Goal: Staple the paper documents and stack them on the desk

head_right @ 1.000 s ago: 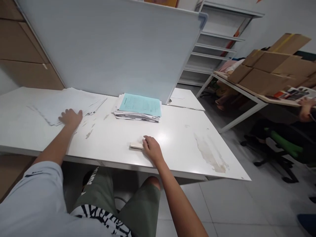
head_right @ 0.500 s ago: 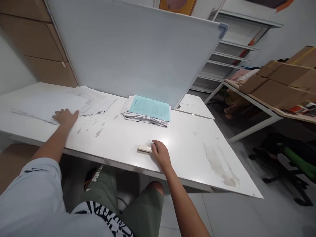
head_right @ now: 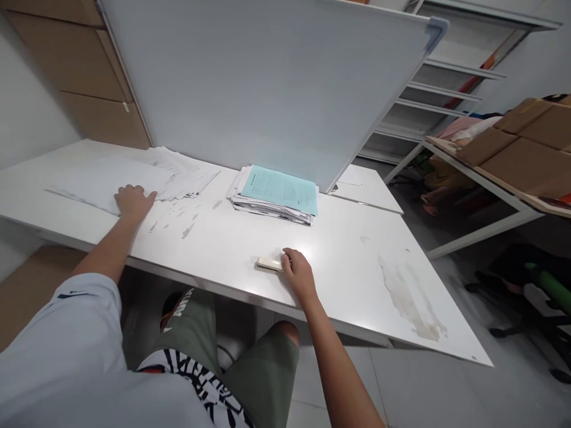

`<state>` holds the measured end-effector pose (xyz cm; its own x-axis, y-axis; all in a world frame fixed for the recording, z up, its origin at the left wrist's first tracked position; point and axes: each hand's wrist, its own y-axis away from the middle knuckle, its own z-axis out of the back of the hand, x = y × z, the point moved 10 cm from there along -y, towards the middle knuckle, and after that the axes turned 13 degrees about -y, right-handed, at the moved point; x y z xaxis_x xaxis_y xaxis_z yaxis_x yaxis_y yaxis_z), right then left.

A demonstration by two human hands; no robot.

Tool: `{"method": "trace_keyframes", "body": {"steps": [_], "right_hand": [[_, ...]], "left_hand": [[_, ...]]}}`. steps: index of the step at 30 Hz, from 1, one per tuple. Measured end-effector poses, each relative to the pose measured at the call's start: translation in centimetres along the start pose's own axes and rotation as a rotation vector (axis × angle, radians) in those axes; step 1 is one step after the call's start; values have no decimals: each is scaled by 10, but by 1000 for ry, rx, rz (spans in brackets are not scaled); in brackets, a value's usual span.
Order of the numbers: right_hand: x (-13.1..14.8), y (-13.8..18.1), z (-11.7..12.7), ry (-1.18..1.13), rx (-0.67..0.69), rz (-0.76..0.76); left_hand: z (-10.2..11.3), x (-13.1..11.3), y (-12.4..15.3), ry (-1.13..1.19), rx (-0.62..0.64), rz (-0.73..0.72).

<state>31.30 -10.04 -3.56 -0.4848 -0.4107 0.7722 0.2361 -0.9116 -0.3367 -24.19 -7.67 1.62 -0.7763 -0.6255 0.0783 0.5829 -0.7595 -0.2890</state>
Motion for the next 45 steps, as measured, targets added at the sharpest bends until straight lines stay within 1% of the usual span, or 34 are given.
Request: {"method": "trace_keyframes", "body": {"steps": [3,9,11,13,15,16,18,19,20,22,23,25,26,27,28,29,31,32,33,34,35,37,40,42,43,44,45], "right_hand": [[0,0,0,-3,3,-5],[-3,0,0,-2,4,-4],[-4,0,-1,-1,14,-17],[-4,1,-1,-2,18,-24],[-2,1,0,-5,15,-18],[-2,1,0,-6,14,-16],[-1,1,-1,-10,19,-15],[-1,1,-2,-13,22,-15],[-1,1,-2,-16,25,-16],[-1,2,-2,-19,24,-12],[-1,3,-1,-19,24,-9],[-2,4,0,-19,19,-7],[-2,4,1,-20,16,-7],[-3,5,1,-21,14,-10],[-4,6,1,-22,14,-14],[-4,6,1,-23,16,-18],[-6,6,0,-27,25,-24],[-6,7,0,-30,28,-25],[-7,7,-1,-32,29,-23],[-7,7,-1,-33,29,-22],[-7,7,-1,-34,29,-22],[-7,8,0,-33,26,-25],[-7,9,1,-27,23,-31],[-6,10,1,-22,27,-33],[-6,10,1,-22,27,-33],[-6,11,1,-24,26,-32],[-5,11,1,-26,24,-30]], "left_hand": [[-3,-7,-2,-3,12,-42],[-11,-41,-4,-110,51,-228],[-10,-47,-3,-112,54,-238],[-2,-50,3,-67,28,-238],[13,-50,18,30,-13,-217],[22,-49,30,79,-32,-189],[39,-49,62,158,-62,-129],[45,-54,81,183,-65,-123],[51,-62,100,211,-58,-149],[54,-87,134,296,6,-266],[54,-99,146,362,50,-346],[52,-115,156,499,111,-512],[50,-115,154,541,117,-577],[46,-107,146,547,102,-610],[41,-92,133,514,70,-594],[33,-70,117,446,32,-530],[15,-14,85,275,-19,-296],[5,12,74,201,-2,-200],[-4,31,67,143,28,-135],[-12,44,64,103,62,-107],[-16,51,63,77,89,-101],[-17,54,68,51,97,-105],[-9,49,79,65,63,-110],[-4,45,84,122,44,-144],[-2,46,85,155,22,-138],[0,52,85,182,-9,-97],[2,62,84,199,-45,-13]]}}
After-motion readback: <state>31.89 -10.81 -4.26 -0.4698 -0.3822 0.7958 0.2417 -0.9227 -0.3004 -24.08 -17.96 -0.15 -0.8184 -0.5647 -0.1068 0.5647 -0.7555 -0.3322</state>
